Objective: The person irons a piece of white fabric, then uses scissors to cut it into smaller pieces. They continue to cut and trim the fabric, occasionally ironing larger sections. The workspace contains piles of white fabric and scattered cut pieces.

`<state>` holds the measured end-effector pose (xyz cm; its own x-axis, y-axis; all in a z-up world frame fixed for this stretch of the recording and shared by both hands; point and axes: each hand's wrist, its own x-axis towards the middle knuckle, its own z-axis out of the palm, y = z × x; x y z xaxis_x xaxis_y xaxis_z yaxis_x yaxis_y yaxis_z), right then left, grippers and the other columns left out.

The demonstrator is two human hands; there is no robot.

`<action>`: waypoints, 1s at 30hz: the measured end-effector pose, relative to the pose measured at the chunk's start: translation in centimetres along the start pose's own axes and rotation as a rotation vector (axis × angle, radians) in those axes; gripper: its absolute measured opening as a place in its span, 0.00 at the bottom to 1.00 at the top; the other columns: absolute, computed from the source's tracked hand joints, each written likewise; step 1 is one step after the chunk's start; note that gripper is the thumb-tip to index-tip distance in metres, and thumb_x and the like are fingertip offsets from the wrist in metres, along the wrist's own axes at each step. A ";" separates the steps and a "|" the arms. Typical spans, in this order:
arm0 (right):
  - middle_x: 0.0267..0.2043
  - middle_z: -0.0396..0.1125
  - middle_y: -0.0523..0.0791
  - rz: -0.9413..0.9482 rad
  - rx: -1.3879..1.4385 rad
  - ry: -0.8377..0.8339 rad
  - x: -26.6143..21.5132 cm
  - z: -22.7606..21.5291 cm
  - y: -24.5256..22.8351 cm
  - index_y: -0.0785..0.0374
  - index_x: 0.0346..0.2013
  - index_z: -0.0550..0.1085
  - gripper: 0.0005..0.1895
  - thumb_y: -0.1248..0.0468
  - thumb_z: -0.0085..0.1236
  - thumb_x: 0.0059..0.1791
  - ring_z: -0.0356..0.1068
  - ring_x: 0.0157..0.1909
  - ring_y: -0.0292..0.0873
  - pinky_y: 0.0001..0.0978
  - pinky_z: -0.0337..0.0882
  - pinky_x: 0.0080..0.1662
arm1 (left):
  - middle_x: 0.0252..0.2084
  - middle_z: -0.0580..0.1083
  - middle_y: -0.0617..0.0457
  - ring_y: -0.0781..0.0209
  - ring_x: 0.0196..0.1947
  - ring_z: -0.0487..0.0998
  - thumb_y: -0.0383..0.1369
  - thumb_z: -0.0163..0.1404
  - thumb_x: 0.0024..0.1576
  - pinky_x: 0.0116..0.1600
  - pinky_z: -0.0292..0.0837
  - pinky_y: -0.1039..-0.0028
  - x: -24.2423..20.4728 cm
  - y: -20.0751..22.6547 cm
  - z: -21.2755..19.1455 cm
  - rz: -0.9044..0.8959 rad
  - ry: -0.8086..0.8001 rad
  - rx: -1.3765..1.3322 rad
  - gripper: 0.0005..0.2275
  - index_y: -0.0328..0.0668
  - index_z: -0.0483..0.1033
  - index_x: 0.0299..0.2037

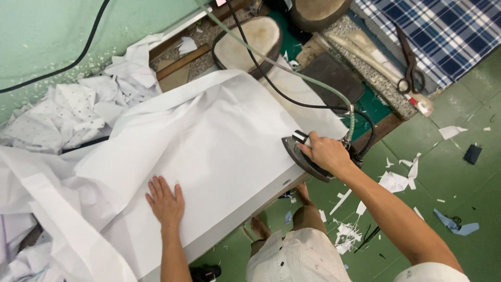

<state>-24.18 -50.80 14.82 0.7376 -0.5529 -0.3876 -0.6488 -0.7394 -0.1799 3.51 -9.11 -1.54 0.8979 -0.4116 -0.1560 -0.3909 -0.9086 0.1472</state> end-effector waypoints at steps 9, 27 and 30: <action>0.31 0.71 0.58 0.160 0.196 -0.053 10.0 -7.2 16.2 0.67 0.50 0.62 0.33 0.37 0.36 0.57 0.70 0.32 0.66 0.55 0.66 0.32 | 0.80 0.35 0.36 0.41 0.80 0.30 0.50 0.25 0.66 0.77 0.19 0.49 -1.8 12.2 2.2 -0.072 0.037 -0.190 0.34 0.31 0.39 0.76; 0.72 0.48 0.62 -0.430 -0.167 0.836 20.0 2.7 20.6 0.61 0.70 0.57 0.36 0.75 0.57 0.49 0.56 0.69 0.65 0.57 0.68 0.61 | 0.79 0.46 0.45 0.47 0.79 0.40 0.60 0.26 0.64 0.77 0.25 0.48 -2.1 44.2 8.7 0.376 0.037 0.011 0.36 0.42 0.49 0.75; 0.48 0.69 0.55 -0.515 0.330 1.142 17.5 -4.4 22.8 0.76 0.42 0.71 0.13 0.68 0.63 0.50 0.70 0.52 0.53 0.46 0.74 0.61 | 0.78 0.48 0.43 0.43 0.78 0.42 0.60 0.29 0.63 0.76 0.29 0.45 -1.9 44.6 8.5 0.386 0.064 0.042 0.32 0.58 0.54 0.74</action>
